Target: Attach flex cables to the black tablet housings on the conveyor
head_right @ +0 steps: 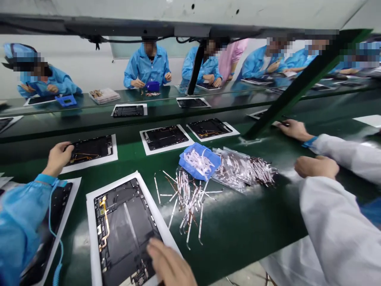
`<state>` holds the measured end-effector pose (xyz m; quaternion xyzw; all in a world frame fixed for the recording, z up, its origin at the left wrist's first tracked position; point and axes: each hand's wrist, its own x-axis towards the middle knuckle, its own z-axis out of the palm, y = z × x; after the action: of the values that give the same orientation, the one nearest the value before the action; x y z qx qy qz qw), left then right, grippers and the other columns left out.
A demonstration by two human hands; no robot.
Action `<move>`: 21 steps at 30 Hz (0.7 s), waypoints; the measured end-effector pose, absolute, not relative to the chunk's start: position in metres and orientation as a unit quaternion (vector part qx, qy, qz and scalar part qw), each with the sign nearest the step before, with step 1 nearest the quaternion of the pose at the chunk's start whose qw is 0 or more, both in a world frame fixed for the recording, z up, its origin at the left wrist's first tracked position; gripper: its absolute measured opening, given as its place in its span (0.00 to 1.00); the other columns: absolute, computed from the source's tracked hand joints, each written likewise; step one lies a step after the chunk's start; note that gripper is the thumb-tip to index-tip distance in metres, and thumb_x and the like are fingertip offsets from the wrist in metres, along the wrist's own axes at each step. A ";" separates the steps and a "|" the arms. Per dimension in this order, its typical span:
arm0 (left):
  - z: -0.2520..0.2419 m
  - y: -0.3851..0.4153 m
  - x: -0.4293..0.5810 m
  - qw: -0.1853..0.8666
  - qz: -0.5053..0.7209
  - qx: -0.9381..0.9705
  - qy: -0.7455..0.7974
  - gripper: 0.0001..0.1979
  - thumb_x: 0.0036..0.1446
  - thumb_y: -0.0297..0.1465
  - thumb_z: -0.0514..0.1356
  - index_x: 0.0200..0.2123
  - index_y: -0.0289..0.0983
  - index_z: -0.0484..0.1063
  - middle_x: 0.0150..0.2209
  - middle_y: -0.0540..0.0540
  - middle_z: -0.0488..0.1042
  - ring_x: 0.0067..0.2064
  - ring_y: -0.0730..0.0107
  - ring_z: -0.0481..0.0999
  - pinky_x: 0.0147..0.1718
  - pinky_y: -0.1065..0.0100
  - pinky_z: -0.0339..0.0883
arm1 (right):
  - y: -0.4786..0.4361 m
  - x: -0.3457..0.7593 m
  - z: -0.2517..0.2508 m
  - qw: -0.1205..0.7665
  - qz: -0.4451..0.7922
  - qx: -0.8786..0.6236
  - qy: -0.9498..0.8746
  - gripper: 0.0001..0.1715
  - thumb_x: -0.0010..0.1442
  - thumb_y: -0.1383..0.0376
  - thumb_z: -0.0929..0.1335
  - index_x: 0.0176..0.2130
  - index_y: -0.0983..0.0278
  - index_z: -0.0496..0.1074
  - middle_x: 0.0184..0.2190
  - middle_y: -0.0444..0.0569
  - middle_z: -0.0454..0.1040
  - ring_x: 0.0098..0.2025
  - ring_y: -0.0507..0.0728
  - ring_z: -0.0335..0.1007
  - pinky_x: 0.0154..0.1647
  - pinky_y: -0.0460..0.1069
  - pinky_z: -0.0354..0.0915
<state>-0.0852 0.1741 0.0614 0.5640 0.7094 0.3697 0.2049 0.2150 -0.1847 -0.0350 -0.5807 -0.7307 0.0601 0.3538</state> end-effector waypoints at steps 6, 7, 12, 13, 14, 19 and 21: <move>0.039 0.134 -0.025 0.366 0.293 0.667 0.580 0.13 0.65 0.34 0.62 0.50 0.34 0.73 0.51 0.42 0.75 0.51 0.59 0.76 0.51 0.52 0.71 | -0.131 0.287 -0.023 0.287 0.044 -0.687 -0.667 0.22 0.61 0.72 0.58 0.50 0.61 0.71 0.43 0.50 0.82 0.41 0.58 0.82 0.39 0.49 0.76; 0.036 0.127 -0.014 0.392 0.278 0.673 0.562 0.13 0.64 0.34 0.62 0.49 0.34 0.73 0.50 0.42 0.75 0.51 0.60 0.76 0.51 0.51 0.71 | -0.126 0.297 -0.025 0.268 0.040 -0.714 -0.646 0.19 0.62 0.69 0.58 0.49 0.61 0.71 0.41 0.50 0.82 0.39 0.60 0.82 0.35 0.50 0.75; 0.028 0.127 0.023 0.482 0.235 0.647 0.542 0.11 0.64 0.33 0.62 0.48 0.34 0.73 0.50 0.42 0.75 0.50 0.60 0.76 0.50 0.53 0.72 | -0.124 0.322 -0.039 0.229 0.014 -0.786 -0.575 0.14 0.66 0.59 0.61 0.44 0.58 0.72 0.34 0.49 0.82 0.32 0.65 0.81 0.26 0.52 0.69; 0.026 0.134 0.028 0.494 0.235 0.632 0.549 0.12 0.64 0.33 0.62 0.49 0.34 0.73 0.50 0.42 0.74 0.50 0.60 0.76 0.49 0.53 0.72 | -0.125 0.322 -0.040 0.230 0.015 -0.784 -0.577 0.13 0.67 0.58 0.61 0.44 0.58 0.72 0.33 0.49 0.82 0.32 0.65 0.81 0.26 0.52 0.69; 0.023 0.142 0.034 0.504 0.239 0.614 0.558 0.13 0.64 0.33 0.62 0.49 0.34 0.72 0.51 0.42 0.74 0.49 0.60 0.76 0.49 0.53 0.73 | -0.125 0.320 -0.040 0.229 0.019 -0.778 -0.585 0.12 0.67 0.58 0.61 0.44 0.58 0.71 0.34 0.48 0.81 0.33 0.64 0.81 0.27 0.52 0.69; 0.003 0.185 0.073 0.550 0.292 0.505 0.597 0.16 0.66 0.35 0.60 0.54 0.36 0.70 0.53 0.41 0.72 0.48 0.61 0.76 0.46 0.55 0.74 | -0.113 0.310 -0.031 0.183 0.041 -0.765 -0.616 0.08 0.67 0.62 0.64 0.47 0.58 0.68 0.42 0.48 0.78 0.34 0.62 0.80 0.26 0.51 0.67; -0.005 0.199 0.090 0.563 0.317 0.468 0.603 0.16 0.66 0.36 0.60 0.54 0.35 0.69 0.52 0.41 0.72 0.48 0.61 0.76 0.45 0.56 0.74 | -0.106 0.310 -0.029 0.147 0.058 -0.770 -0.619 0.06 0.66 0.63 0.65 0.45 0.59 0.67 0.42 0.48 0.75 0.30 0.60 0.78 0.23 0.51 0.64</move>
<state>0.0901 0.1985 -0.0050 0.4685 0.6031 0.3166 0.5626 0.3105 -0.1056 -0.0287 -0.7696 -0.6187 0.0578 0.1474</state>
